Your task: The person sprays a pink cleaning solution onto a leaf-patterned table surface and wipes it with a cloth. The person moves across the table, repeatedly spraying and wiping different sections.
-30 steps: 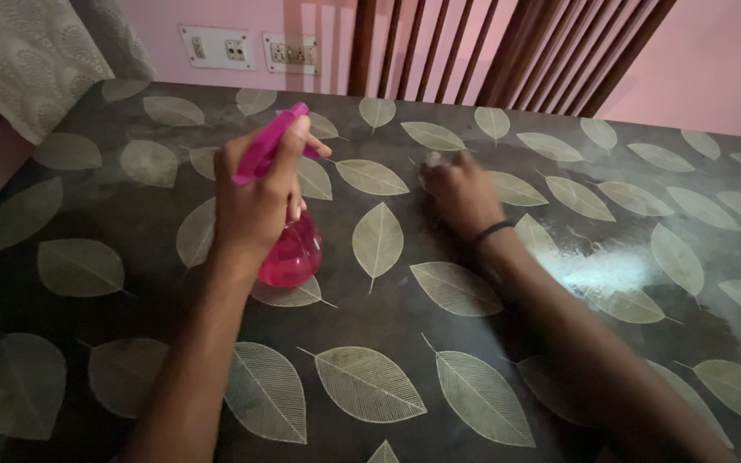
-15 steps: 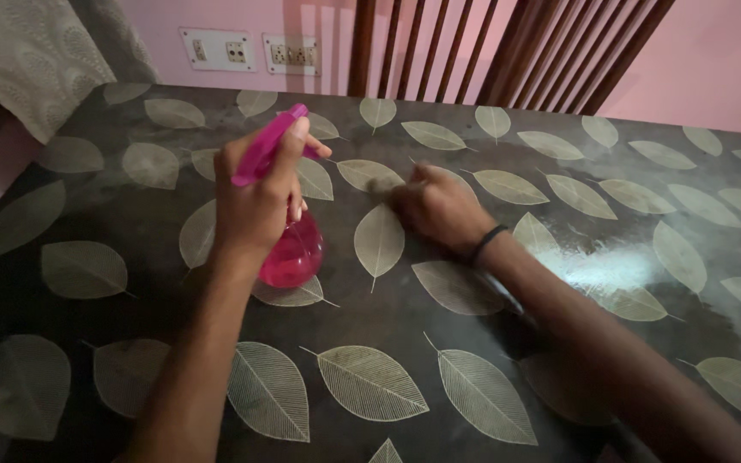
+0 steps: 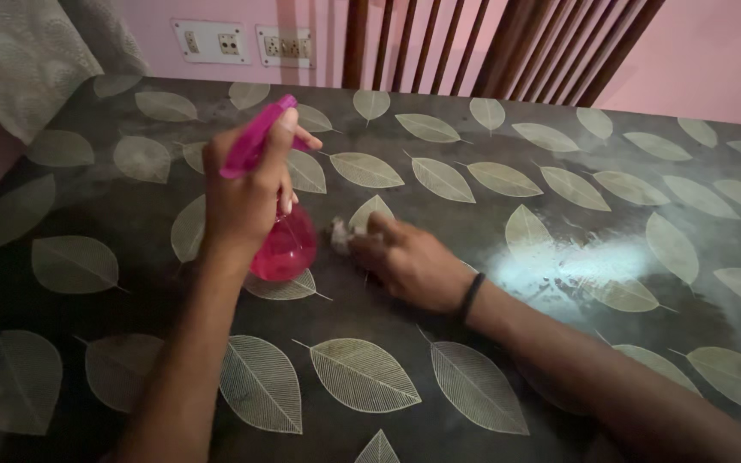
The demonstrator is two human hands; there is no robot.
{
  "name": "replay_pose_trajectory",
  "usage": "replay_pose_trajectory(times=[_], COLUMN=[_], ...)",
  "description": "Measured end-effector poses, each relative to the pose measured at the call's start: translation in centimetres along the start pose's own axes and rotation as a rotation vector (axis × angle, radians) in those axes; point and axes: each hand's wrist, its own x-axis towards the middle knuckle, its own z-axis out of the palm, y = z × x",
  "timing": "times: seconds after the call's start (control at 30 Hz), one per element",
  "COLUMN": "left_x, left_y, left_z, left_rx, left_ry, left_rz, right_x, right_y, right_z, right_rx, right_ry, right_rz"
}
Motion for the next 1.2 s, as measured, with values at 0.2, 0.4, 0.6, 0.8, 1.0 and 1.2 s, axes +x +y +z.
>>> replay_pose_trajectory(times=[0.2,0.4,0.6,0.8,1.0,1.2], left_x=[0.0,0.0,0.3,-0.2,-2.1,-3.9], left_y=[-0.1,-0.2,0.0,2.7,6.9,9.9], left_z=[-0.1,-0.1,-0.4,-2.0,-6.3,-8.9], left_rx=[-0.034,0.004,0.048,0.261,0.783,0.913], left_ry=[-0.023,-0.022,-0.05,-0.263,-0.482,-0.548], left_rz=[0.035,0.029,-0.027,-0.141,-0.436,-0.664], right_x=[-0.3,-3.7,-5.5,-5.7,-5.6,-5.9], right_y=[0.0,8.8,12.8,12.8,13.0,14.1], right_z=[-3.7,-5.8,-2.6,-2.6,-2.5,-2.3], right_rx=[-0.026,-0.276,-0.352,-0.367,-0.381,-0.402], right_ry=[0.038,0.192,0.389,0.336,0.329,0.301], right_rz=[0.144,0.419,0.334,0.379,0.393,0.401])
